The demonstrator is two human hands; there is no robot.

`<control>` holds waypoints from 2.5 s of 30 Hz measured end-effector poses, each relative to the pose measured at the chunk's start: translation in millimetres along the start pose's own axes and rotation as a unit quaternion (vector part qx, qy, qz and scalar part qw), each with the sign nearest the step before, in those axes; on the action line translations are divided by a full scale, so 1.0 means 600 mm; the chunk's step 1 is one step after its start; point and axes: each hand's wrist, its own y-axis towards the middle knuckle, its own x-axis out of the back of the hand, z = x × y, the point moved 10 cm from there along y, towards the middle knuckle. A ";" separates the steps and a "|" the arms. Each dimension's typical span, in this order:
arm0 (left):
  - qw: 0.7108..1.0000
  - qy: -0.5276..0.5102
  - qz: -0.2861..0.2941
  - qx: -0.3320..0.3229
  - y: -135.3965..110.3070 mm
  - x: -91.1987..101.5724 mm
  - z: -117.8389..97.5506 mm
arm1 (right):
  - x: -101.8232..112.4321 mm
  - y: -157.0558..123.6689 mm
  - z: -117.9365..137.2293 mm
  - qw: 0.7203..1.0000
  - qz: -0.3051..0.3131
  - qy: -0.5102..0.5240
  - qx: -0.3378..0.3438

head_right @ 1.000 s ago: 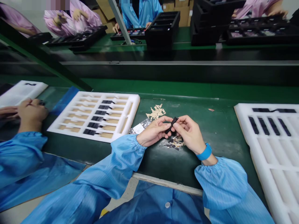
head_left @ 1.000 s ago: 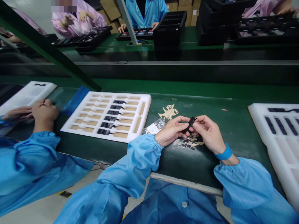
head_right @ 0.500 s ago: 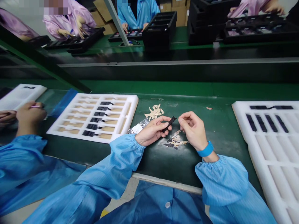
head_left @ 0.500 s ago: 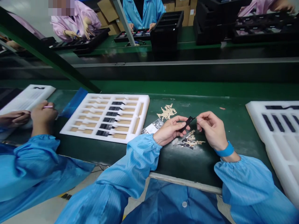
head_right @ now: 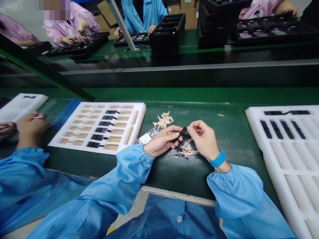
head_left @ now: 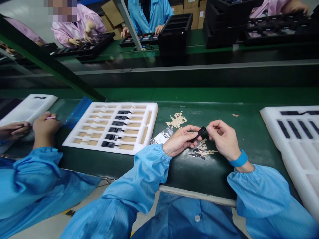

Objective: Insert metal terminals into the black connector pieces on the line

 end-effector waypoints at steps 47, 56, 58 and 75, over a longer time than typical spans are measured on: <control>0.999 -0.014 0.052 0.001 -0.005 -0.012 0.002 | -0.084 -0.035 -0.046 0.918 0.103 0.339 -0.180; 0.984 0.133 -0.055 -0.103 -0.004 0.007 -0.031 | -0.042 -0.015 -0.045 0.969 0.027 0.216 -0.119; 0.965 0.194 -0.099 -0.143 -0.010 0.013 -0.046 | -0.031 -0.013 -0.035 0.985 0.014 0.150 -0.084; 0.934 0.291 -0.103 -0.178 -0.015 0.007 -0.048 | -0.019 -0.008 -0.038 0.997 0.031 0.026 -0.060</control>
